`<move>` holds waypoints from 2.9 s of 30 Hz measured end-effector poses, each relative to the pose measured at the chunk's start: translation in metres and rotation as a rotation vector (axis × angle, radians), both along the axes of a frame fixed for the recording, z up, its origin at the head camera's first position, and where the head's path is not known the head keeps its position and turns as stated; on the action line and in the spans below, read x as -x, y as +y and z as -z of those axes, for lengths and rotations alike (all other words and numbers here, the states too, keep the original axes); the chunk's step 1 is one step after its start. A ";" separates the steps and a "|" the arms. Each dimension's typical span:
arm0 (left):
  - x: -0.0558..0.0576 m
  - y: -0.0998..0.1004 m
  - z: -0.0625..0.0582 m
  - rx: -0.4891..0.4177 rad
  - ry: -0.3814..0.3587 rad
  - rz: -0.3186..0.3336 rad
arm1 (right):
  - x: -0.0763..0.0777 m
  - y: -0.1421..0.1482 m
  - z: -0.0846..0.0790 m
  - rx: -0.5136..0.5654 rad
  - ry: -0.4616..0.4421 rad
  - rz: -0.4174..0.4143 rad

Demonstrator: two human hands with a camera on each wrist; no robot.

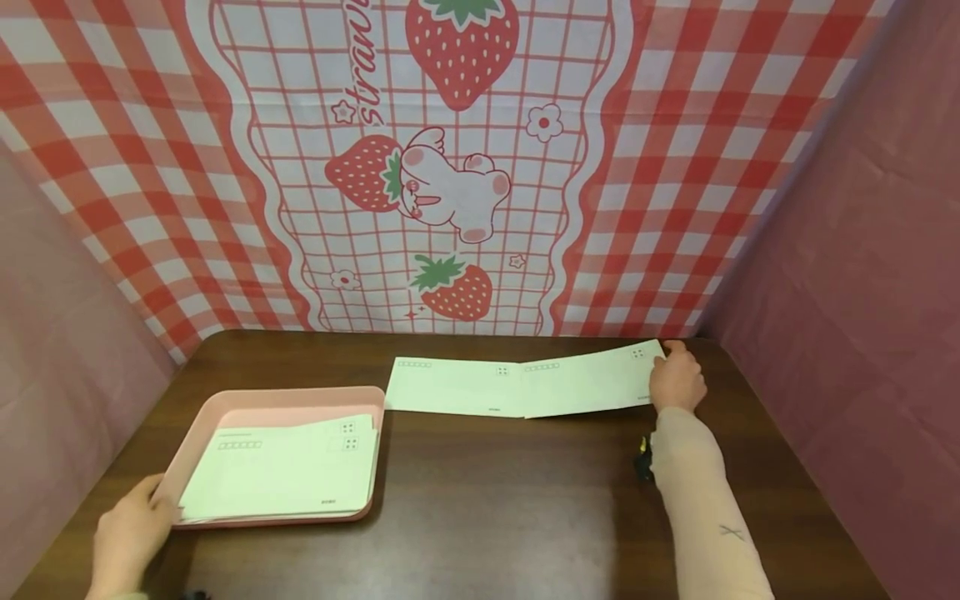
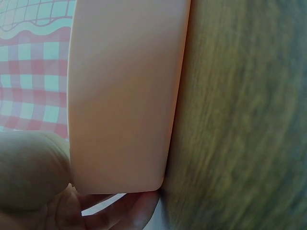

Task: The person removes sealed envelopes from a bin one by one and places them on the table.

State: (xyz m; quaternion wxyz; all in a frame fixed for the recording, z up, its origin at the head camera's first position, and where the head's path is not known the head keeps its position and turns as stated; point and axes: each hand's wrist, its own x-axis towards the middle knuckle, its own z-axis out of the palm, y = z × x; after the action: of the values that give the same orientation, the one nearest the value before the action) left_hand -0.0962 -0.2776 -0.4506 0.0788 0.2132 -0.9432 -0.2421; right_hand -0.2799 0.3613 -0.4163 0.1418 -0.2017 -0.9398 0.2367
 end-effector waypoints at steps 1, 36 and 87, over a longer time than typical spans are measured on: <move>0.000 0.000 0.000 0.002 0.003 -0.002 | 0.000 0.000 0.000 0.007 -0.002 0.000; 0.001 0.002 -0.002 -0.001 0.010 -0.006 | -0.008 0.001 0.016 0.034 -0.105 -0.203; -0.002 0.002 0.001 -0.021 0.006 -0.022 | -0.082 -0.328 0.000 -0.196 0.330 -1.046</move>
State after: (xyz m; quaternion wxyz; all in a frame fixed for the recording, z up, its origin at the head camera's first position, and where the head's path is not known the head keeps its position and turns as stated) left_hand -0.0947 -0.2759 -0.4516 0.0819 0.2239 -0.9379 -0.2519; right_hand -0.1979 0.0336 -0.4164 0.1687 0.3453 -0.8977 0.2156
